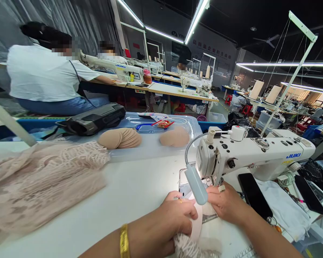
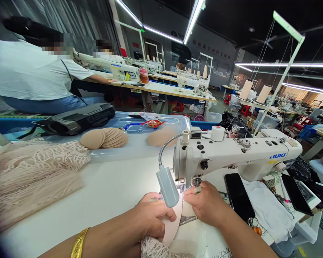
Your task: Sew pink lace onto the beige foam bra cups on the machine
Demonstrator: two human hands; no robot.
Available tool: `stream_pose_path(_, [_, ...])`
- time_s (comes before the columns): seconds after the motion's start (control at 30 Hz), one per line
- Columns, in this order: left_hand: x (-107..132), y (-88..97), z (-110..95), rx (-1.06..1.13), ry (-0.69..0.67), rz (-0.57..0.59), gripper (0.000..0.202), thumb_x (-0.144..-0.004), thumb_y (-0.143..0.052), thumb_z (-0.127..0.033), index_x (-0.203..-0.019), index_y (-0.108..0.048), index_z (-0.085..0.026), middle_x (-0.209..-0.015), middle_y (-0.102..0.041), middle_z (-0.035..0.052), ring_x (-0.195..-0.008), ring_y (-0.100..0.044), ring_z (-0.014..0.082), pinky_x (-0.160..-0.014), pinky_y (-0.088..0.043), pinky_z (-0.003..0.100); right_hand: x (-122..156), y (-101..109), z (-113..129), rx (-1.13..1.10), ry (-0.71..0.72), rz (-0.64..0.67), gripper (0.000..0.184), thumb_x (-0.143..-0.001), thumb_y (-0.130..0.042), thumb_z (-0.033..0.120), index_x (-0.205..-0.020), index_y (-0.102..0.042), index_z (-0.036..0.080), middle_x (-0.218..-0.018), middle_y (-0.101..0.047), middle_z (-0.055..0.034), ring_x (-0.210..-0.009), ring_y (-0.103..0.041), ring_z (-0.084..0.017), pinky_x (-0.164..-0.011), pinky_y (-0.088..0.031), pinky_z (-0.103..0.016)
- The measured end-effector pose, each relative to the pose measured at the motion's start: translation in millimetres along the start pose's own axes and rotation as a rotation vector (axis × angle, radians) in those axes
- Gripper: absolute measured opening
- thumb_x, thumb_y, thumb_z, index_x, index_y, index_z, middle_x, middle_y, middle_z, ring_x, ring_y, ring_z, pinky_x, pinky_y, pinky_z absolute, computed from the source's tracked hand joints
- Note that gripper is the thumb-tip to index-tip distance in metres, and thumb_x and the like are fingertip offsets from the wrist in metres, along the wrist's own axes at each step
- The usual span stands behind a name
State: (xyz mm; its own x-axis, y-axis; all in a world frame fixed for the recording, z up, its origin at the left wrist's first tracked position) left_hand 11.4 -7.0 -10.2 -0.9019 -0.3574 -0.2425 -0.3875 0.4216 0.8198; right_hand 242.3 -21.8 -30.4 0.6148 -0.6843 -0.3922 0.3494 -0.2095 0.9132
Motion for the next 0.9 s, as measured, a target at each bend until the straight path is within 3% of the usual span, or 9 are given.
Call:
stream_pose_path(0.17, [-0.7,3.7,-2.7,-0.009,-0.015,0.008,0.019,-0.084,-0.068,-0.014,-0.069,-0.069,-0.025,-0.111,-0.075,-0.0060,-0.094,-0.069,0.0171,-0.101,-0.030,0.037,3.5,-2.8,-1.2,-0.033,-0.034,0.004,0.033,-0.081,-0.052,-0.004,-0.092,-0.066,0.024,-0.104,-0.076,0.0010,-0.087,-0.058,-0.020,-0.079,-0.041,-0.030])
stream_pose_path(0.4, [-1.1,5.6,-3.2,-0.057,-0.018,0.032,0.019,-0.077,-0.069,-0.008,-0.070,-0.070,-0.025,-0.113,-0.075,-0.0058,-0.094,-0.070,0.0172,-0.100,-0.029,0.037,8.4,-8.9,-5.1,-0.011,-0.040,0.029,0.028,-0.087,-0.054,0.000,-0.096,-0.066,0.024,-0.106,-0.076,-0.0004,-0.086,-0.057,-0.020,-0.077,-0.039,-0.031])
stream_pose_path(0.7, [-4.8,4.8,14.4,-0.099,0.001,0.027,0.017,-0.075,-0.069,-0.007,-0.072,-0.069,-0.023,-0.112,-0.075,-0.0036,-0.091,-0.067,0.0173,-0.093,-0.029,0.037,7.7,-1.3,0.8,-0.053,-0.029,-0.036,0.034,-0.084,-0.048,-0.003,-0.098,-0.065,0.024,-0.106,-0.074,-0.0008,-0.087,-0.056,-0.021,-0.080,-0.040,-0.031])
stream_pose_path(0.9, [-6.5,9.1,17.4,-0.126,0.063,-0.002,0.020,-0.075,-0.067,-0.002,-0.071,-0.064,-0.021,-0.087,-0.069,-0.0067,-0.084,-0.062,0.0147,-0.093,-0.026,0.036,5.6,4.8,8.7,-0.085,0.045,-0.050,0.031,-0.086,-0.048,-0.001,-0.095,-0.064,0.024,-0.095,-0.072,-0.0006,-0.080,-0.054,-0.019,-0.081,-0.040,-0.032])
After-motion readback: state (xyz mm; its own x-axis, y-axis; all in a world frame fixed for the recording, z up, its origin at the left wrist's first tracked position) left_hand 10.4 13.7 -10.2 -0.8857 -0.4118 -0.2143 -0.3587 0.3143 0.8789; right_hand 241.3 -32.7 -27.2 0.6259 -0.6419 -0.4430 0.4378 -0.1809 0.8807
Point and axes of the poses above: each hand's wrist, its own x-axis away from the middle knuckle, its own y-axis out of the back of the hand, z = x × y, the point moved 2 cm from there along -x, towards the middle knuckle
